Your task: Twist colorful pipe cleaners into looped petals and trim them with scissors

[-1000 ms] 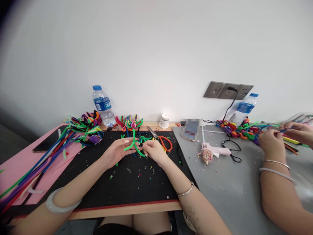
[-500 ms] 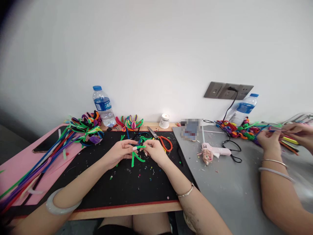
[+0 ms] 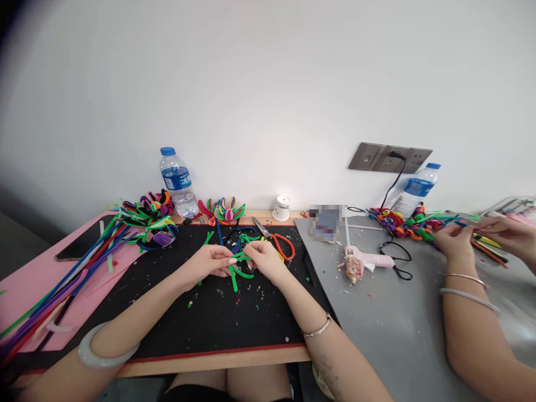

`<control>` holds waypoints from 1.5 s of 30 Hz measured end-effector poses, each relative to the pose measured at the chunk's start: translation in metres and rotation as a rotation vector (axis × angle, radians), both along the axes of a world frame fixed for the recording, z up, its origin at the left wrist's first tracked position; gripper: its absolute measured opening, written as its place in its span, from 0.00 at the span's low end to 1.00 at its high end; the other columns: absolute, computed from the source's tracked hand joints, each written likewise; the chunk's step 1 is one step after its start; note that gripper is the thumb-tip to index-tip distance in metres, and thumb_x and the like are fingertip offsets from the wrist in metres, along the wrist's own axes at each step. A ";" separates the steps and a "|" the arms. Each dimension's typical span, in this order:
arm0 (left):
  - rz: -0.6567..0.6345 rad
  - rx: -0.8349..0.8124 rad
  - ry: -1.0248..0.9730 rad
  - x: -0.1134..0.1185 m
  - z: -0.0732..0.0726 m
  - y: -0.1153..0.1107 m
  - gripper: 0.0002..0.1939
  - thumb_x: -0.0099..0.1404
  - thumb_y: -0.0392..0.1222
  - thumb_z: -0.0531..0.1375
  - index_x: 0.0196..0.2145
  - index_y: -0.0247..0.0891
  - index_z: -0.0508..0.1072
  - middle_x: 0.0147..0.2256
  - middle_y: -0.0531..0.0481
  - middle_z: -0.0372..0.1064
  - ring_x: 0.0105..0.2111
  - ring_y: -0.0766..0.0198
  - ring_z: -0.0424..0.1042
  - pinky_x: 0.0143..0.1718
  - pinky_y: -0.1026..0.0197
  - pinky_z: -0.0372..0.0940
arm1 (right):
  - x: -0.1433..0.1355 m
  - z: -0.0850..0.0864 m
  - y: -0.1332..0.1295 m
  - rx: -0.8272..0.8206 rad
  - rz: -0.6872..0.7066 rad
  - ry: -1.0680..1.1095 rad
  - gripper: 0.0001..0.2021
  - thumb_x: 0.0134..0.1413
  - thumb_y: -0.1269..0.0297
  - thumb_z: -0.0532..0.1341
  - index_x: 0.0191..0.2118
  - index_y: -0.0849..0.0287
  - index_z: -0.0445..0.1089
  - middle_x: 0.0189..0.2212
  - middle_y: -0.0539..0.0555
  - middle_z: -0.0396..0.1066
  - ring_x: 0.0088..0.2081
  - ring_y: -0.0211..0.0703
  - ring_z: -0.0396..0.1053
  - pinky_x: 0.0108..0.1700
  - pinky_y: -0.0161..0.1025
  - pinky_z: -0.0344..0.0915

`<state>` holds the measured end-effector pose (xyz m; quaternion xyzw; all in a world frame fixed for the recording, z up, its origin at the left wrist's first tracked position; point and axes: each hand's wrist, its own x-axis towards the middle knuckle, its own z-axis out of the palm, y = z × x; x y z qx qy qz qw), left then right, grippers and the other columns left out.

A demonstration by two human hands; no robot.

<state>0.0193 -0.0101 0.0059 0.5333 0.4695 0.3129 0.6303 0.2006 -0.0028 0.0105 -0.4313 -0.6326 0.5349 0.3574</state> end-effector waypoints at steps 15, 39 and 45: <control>0.054 0.093 -0.020 0.001 0.004 0.000 0.12 0.51 0.46 0.62 0.28 0.34 0.69 0.22 0.51 0.71 0.23 0.67 0.72 0.26 0.67 0.66 | 0.002 -0.002 0.002 0.005 -0.019 0.209 0.15 0.52 0.58 0.55 0.20 0.61 0.59 0.11 0.43 0.54 0.14 0.27 0.47 0.18 0.29 0.44; 0.309 0.159 -0.142 0.002 0.006 0.001 0.16 0.49 0.49 0.63 0.29 0.32 0.69 0.25 0.47 0.73 0.28 0.61 0.74 0.35 0.59 0.68 | -0.003 0.007 -0.009 0.598 -0.106 -0.339 0.09 0.51 0.67 0.53 0.22 0.59 0.61 0.20 0.48 0.59 0.23 0.36 0.55 0.28 0.33 0.51; 0.248 0.164 -0.148 0.004 0.001 0.002 0.15 0.50 0.48 0.63 0.29 0.33 0.69 0.24 0.49 0.72 0.27 0.62 0.74 0.33 0.61 0.68 | -0.001 0.000 -0.003 0.457 -0.231 -0.193 0.12 0.53 0.65 0.50 0.22 0.59 0.60 0.20 0.49 0.61 0.25 0.36 0.58 0.29 0.33 0.54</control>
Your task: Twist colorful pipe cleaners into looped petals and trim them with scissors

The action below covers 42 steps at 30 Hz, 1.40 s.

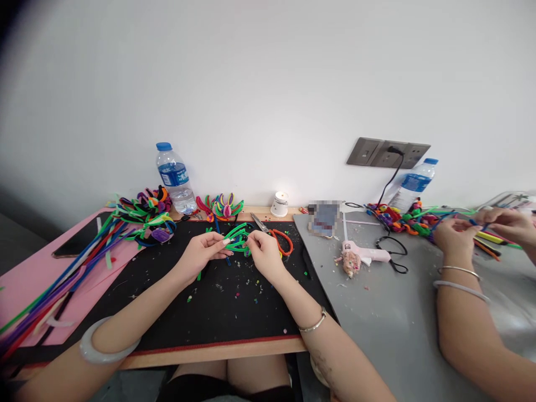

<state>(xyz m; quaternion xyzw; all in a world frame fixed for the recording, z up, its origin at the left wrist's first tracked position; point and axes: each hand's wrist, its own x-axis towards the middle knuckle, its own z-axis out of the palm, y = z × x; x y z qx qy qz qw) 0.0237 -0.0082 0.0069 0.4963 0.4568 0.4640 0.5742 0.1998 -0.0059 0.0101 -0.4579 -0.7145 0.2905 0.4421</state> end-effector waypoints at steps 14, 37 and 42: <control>-0.046 0.021 0.023 0.002 0.001 -0.001 0.13 0.49 0.47 0.64 0.26 0.34 0.68 0.21 0.52 0.70 0.24 0.64 0.72 0.27 0.64 0.66 | 0.003 -0.007 0.007 -0.114 -0.020 0.119 0.12 0.52 0.63 0.51 0.22 0.60 0.60 0.18 0.47 0.57 0.21 0.33 0.50 0.23 0.31 0.49; 0.036 0.010 0.006 0.001 0.000 -0.001 0.16 0.49 0.49 0.63 0.30 0.33 0.70 0.26 0.47 0.74 0.30 0.60 0.74 0.35 0.58 0.68 | -0.004 -0.007 0.003 -0.403 0.223 0.371 0.12 0.45 0.58 0.60 0.25 0.62 0.62 0.18 0.49 0.68 0.13 0.29 0.59 0.16 0.29 0.57; 0.011 0.024 0.066 0.001 -0.002 0.000 0.15 0.50 0.49 0.63 0.31 0.34 0.71 0.26 0.48 0.73 0.28 0.60 0.74 0.32 0.60 0.68 | -0.003 -0.009 0.005 -0.393 0.174 0.426 0.11 0.43 0.59 0.62 0.26 0.61 0.62 0.17 0.49 0.69 0.13 0.31 0.61 0.16 0.30 0.60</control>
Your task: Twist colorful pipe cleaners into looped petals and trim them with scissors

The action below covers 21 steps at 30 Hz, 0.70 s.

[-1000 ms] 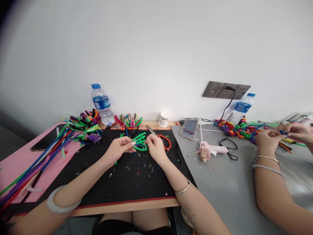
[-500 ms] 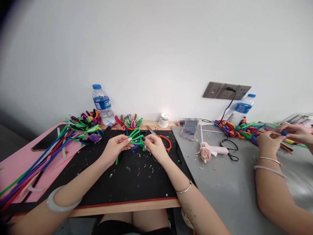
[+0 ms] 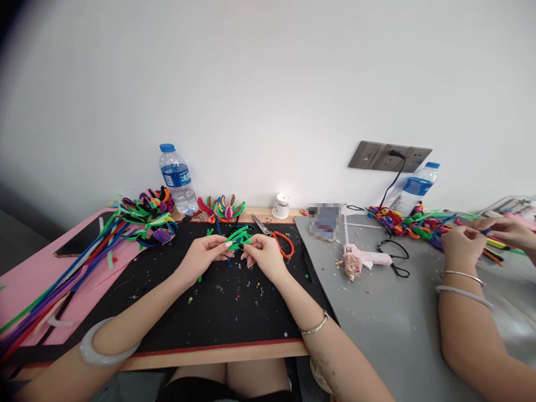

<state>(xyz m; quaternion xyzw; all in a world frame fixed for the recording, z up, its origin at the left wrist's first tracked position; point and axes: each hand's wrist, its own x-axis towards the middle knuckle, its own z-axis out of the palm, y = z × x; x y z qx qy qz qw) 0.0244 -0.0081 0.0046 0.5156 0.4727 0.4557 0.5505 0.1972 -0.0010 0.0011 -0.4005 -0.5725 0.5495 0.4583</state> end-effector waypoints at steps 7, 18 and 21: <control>-0.031 0.012 0.089 -0.001 -0.002 0.000 0.14 0.51 0.47 0.62 0.31 0.33 0.74 0.25 0.47 0.73 0.26 0.61 0.73 0.30 0.62 0.68 | -0.001 0.003 0.000 -0.067 -0.040 0.031 0.11 0.42 0.59 0.62 0.25 0.61 0.61 0.18 0.49 0.69 0.14 0.31 0.63 0.18 0.30 0.63; -0.107 0.047 0.160 -0.002 -0.003 0.002 0.12 0.53 0.44 0.61 0.30 0.31 0.74 0.23 0.48 0.73 0.25 0.63 0.72 0.29 0.63 0.68 | -0.001 0.003 -0.001 -0.028 -0.004 0.027 0.09 0.45 0.62 0.60 0.26 0.62 0.61 0.18 0.47 0.67 0.14 0.30 0.62 0.17 0.28 0.62; -0.123 0.060 0.162 -0.002 -0.003 0.002 0.12 0.53 0.44 0.60 0.29 0.31 0.74 0.23 0.48 0.73 0.24 0.64 0.72 0.28 0.63 0.67 | 0.000 0.001 -0.001 -0.004 0.017 0.016 0.09 0.46 0.61 0.59 0.28 0.61 0.61 0.17 0.46 0.67 0.13 0.31 0.62 0.16 0.29 0.61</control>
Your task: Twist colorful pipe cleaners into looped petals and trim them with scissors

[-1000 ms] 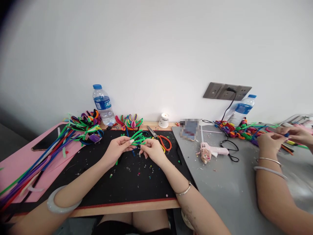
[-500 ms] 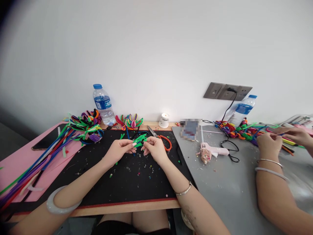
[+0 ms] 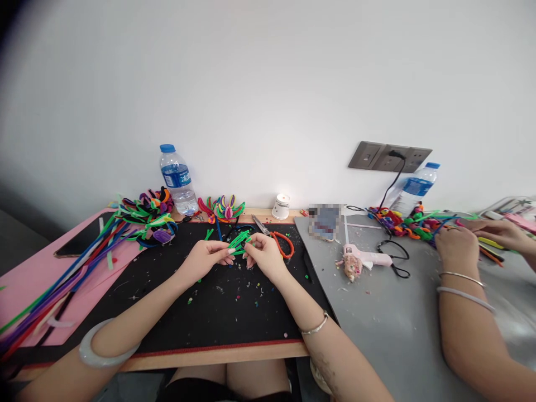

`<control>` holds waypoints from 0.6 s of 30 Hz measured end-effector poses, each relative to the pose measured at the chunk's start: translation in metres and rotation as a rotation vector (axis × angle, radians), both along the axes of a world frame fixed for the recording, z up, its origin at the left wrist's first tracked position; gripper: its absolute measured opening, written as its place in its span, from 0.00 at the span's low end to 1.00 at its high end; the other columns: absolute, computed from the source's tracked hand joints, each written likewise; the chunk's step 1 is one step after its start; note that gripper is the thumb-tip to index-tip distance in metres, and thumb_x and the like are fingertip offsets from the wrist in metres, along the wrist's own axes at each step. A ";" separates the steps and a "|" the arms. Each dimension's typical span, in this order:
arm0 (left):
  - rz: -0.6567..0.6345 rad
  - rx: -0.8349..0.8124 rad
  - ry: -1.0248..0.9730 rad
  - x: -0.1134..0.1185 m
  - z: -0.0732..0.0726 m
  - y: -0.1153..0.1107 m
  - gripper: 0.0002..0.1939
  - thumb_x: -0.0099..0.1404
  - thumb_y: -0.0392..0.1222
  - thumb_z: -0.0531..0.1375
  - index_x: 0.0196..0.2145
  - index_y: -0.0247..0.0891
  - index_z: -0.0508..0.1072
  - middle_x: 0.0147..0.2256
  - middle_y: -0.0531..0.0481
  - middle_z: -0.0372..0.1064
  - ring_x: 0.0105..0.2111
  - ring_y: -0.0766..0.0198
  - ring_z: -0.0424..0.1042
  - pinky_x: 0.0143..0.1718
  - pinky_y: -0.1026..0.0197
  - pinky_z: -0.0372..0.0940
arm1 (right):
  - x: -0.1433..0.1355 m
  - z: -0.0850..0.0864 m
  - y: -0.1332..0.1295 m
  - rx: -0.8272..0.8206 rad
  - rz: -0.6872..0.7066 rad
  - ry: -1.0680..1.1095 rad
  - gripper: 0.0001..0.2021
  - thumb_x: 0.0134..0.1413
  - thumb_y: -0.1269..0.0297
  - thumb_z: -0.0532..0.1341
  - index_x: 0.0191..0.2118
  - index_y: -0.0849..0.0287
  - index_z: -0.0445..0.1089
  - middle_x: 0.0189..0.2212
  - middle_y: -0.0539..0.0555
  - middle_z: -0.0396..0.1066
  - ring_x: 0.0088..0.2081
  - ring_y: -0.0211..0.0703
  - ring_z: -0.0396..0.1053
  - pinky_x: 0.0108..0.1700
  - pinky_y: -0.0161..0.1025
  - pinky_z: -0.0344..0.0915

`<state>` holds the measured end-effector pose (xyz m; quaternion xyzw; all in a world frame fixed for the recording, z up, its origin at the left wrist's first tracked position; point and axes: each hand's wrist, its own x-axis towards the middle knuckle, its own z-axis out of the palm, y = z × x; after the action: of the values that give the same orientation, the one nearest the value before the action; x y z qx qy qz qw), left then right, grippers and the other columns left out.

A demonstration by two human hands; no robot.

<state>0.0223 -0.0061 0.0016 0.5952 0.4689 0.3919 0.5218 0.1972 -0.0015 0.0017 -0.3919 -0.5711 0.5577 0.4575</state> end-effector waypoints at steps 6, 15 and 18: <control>-0.021 0.003 -0.006 0.000 0.000 0.000 0.12 0.53 0.44 0.60 0.29 0.31 0.73 0.23 0.48 0.72 0.24 0.64 0.72 0.28 0.63 0.67 | -0.001 -0.001 -0.001 0.036 -0.027 -0.006 0.07 0.45 0.62 0.59 0.29 0.60 0.62 0.17 0.46 0.66 0.14 0.32 0.62 0.17 0.30 0.61; -0.070 0.028 0.002 0.001 0.002 -0.001 0.13 0.54 0.46 0.59 0.24 0.31 0.71 0.21 0.49 0.71 0.22 0.67 0.70 0.26 0.65 0.66 | -0.001 0.008 -0.005 0.092 -0.061 0.037 0.06 0.46 0.64 0.59 0.27 0.61 0.63 0.16 0.46 0.62 0.16 0.30 0.57 0.18 0.29 0.54; -0.075 0.028 0.003 0.000 0.000 0.000 0.13 0.55 0.47 0.59 0.23 0.31 0.70 0.21 0.49 0.70 0.21 0.67 0.70 0.25 0.66 0.65 | 0.001 0.009 -0.005 0.077 -0.032 0.029 0.06 0.46 0.64 0.60 0.27 0.61 0.64 0.15 0.45 0.61 0.16 0.29 0.55 0.18 0.29 0.51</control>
<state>0.0226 -0.0061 0.0017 0.6201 0.4413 0.3777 0.5273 0.1982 -0.0070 0.0103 -0.3752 -0.5789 0.5336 0.4893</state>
